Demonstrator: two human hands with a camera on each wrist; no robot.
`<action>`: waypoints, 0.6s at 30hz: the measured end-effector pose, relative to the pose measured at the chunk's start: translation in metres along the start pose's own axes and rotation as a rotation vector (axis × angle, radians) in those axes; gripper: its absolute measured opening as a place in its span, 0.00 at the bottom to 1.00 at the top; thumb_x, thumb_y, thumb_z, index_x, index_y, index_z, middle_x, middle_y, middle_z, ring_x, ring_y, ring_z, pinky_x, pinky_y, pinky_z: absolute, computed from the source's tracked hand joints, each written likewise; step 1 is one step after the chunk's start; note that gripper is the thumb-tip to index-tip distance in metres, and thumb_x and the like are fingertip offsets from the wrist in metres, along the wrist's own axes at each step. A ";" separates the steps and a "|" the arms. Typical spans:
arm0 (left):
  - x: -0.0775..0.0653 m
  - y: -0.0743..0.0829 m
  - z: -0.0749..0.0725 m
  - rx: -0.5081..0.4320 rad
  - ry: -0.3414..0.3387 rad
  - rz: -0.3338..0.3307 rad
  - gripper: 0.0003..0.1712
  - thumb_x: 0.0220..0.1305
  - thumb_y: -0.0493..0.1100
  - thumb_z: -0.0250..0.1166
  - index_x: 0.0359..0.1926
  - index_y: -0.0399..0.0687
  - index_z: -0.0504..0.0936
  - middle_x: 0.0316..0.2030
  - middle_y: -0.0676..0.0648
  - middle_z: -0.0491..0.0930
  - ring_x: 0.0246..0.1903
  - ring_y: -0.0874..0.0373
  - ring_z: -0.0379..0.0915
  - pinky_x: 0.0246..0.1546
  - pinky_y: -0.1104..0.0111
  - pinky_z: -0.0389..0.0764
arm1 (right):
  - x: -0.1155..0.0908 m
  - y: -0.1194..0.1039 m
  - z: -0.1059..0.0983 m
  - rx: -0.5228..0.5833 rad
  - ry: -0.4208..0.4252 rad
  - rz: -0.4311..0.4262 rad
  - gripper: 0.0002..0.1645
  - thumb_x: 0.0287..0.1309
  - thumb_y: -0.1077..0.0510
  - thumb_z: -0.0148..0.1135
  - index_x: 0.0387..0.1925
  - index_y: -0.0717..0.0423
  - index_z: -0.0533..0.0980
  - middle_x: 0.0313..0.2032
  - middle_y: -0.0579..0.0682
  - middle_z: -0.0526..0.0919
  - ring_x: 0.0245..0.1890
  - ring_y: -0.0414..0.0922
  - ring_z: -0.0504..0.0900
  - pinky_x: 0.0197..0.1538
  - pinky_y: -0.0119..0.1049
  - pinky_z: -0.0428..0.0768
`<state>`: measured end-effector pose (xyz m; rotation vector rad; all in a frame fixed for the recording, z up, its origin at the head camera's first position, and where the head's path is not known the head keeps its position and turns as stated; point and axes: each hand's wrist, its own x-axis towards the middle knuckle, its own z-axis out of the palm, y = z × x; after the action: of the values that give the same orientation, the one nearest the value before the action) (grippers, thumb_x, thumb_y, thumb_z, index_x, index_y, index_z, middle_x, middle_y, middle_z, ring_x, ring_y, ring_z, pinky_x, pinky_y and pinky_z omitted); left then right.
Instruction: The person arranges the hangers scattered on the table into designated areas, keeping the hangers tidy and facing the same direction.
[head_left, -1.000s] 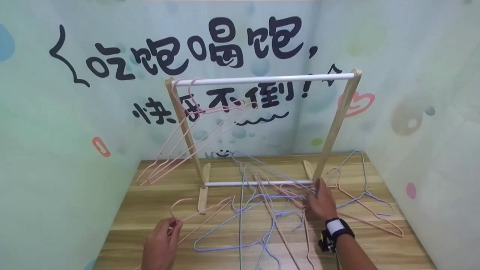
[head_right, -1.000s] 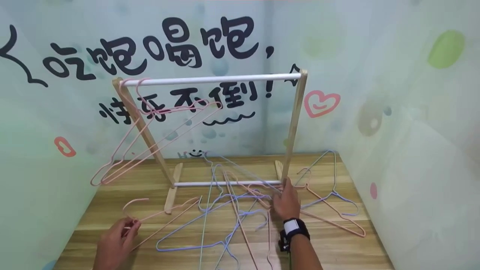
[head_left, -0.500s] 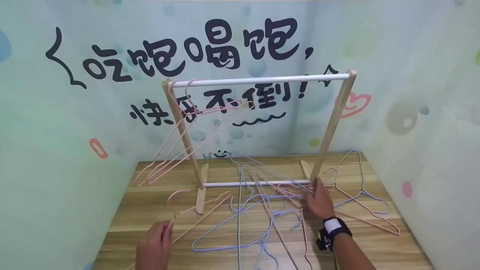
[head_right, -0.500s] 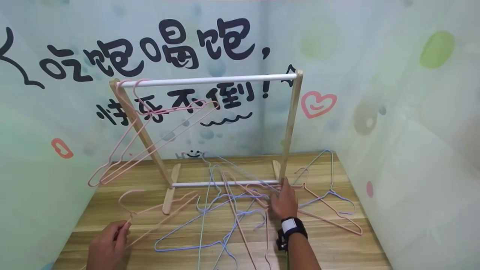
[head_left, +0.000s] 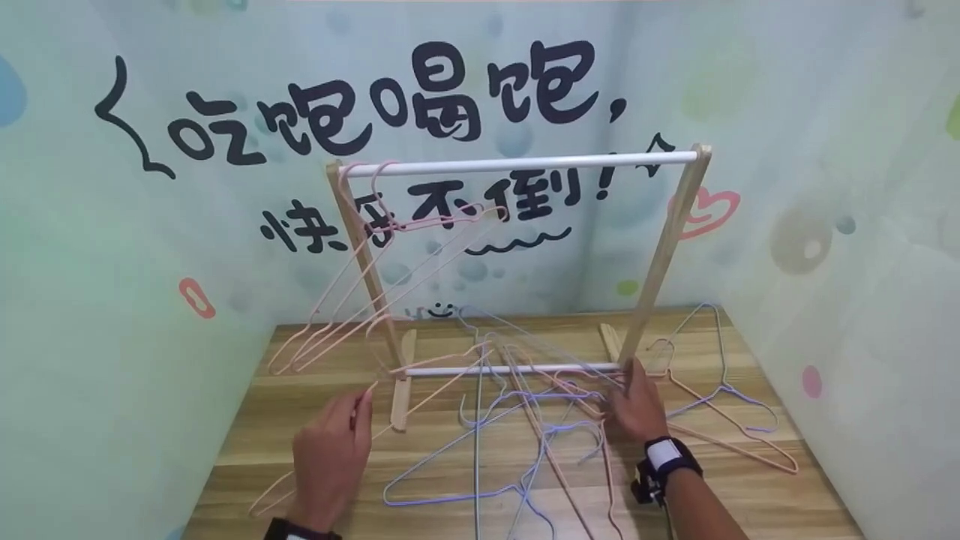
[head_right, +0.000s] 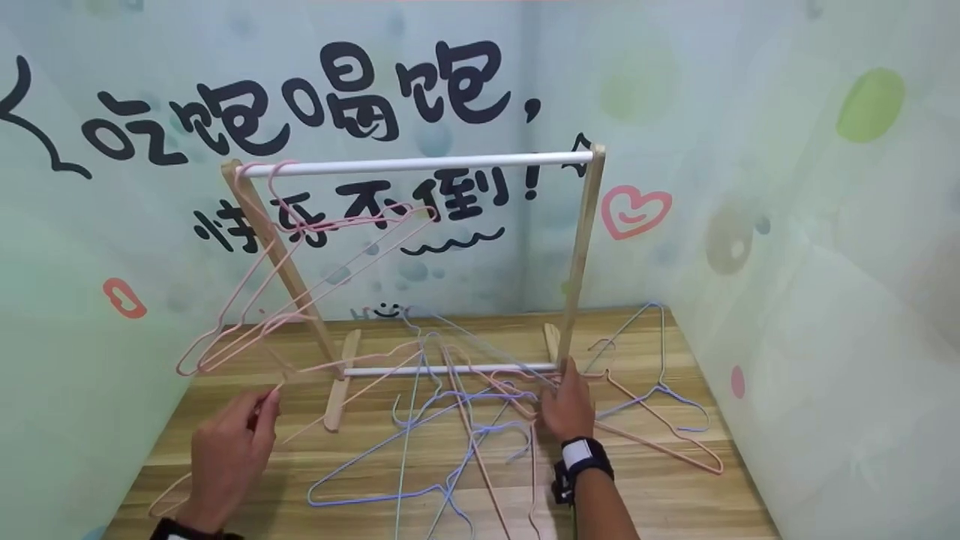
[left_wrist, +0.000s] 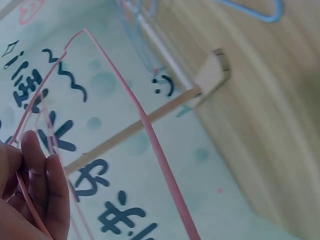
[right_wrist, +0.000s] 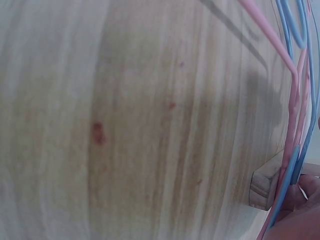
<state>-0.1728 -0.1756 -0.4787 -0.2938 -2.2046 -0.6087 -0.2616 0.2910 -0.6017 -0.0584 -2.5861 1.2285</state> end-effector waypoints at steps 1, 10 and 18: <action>0.006 0.003 0.000 -0.005 0.009 0.013 0.02 0.71 0.33 0.73 0.40 0.35 0.88 0.25 0.46 0.82 0.19 0.56 0.76 0.17 0.63 0.76 | 0.000 0.000 0.000 0.003 0.006 -0.005 0.39 0.71 0.63 0.59 0.77 0.76 0.60 0.66 0.80 0.75 0.69 0.76 0.73 0.73 0.69 0.69; 0.053 0.015 0.000 -0.030 0.093 0.091 0.04 0.71 0.33 0.73 0.39 0.35 0.87 0.24 0.43 0.81 0.18 0.52 0.76 0.15 0.59 0.73 | -0.003 0.002 0.005 -0.013 0.000 -0.019 0.41 0.72 0.63 0.60 0.77 0.79 0.57 0.67 0.82 0.72 0.70 0.77 0.71 0.74 0.69 0.68; 0.106 0.030 -0.003 -0.038 0.081 0.058 0.11 0.79 0.41 0.70 0.45 0.34 0.89 0.33 0.38 0.88 0.26 0.46 0.83 0.23 0.56 0.82 | -0.002 0.000 0.001 -0.017 -0.007 -0.008 0.42 0.73 0.62 0.60 0.78 0.79 0.56 0.69 0.82 0.70 0.72 0.77 0.69 0.75 0.68 0.66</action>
<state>-0.2270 -0.1508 -0.3865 -0.3457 -2.1016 -0.6213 -0.2594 0.2904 -0.6028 -0.0469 -2.5997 1.2066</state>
